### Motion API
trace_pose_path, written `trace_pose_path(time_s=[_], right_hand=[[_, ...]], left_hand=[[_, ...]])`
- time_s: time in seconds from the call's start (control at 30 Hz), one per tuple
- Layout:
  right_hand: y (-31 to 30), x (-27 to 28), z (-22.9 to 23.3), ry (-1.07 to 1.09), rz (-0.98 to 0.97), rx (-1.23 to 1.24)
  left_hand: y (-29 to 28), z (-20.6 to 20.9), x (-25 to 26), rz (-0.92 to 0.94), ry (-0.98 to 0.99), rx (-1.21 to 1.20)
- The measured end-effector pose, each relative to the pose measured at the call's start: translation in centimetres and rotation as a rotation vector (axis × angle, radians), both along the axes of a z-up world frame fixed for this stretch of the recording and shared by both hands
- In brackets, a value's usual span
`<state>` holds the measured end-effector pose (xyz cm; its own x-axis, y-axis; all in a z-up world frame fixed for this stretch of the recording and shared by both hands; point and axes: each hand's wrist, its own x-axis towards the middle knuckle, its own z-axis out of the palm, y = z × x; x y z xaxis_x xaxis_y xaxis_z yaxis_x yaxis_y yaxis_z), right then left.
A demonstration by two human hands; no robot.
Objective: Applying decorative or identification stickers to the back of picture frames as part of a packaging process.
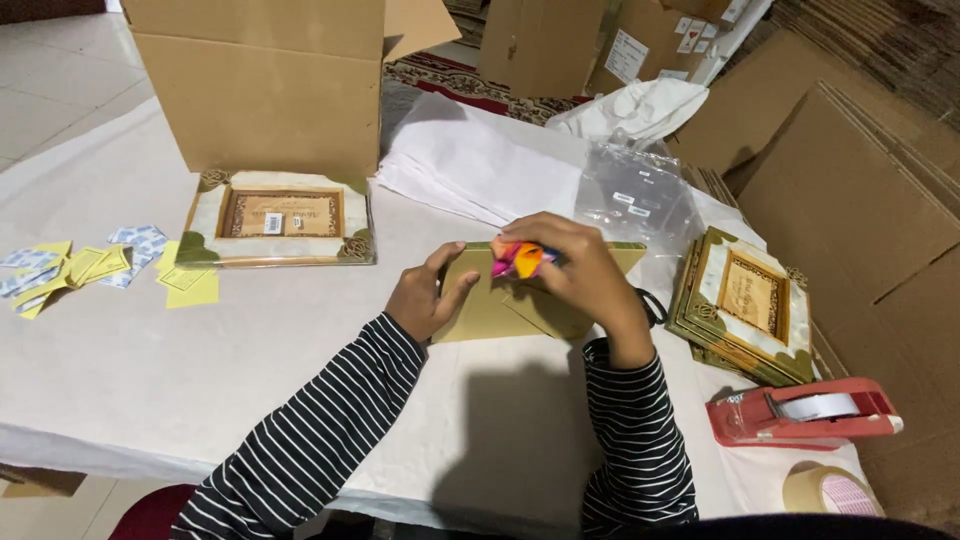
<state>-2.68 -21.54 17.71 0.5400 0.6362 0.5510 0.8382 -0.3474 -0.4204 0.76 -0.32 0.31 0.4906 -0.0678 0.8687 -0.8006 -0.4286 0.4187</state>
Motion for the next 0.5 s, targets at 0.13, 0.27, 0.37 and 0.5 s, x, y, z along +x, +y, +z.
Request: trace_pose_path(time_s=[0.13, 0.27, 0.37, 0.5], right_hand=[[-0.1, 0.3, -0.2, 0.032, -0.003, -0.029], [-0.7, 0.4, 0.2, 0.085, -0.006, -0.059], [-0.9, 0.4, 0.5, 0.099, -0.033, -0.052], [-1.3, 0.7, 0.1, 0.103, -0.049, -0.027]], left_hand=[[0.5, 0.9, -0.9, -0.01, 0.067, 0.019], [0.8, 0.8, -0.7, -0.021, 0.115, 0.071], [0.8, 0.9, -0.5, -0.027, 0.131, 0.087], [0.7, 0.8, -0.6, -0.047, 0.112, 0.074]])
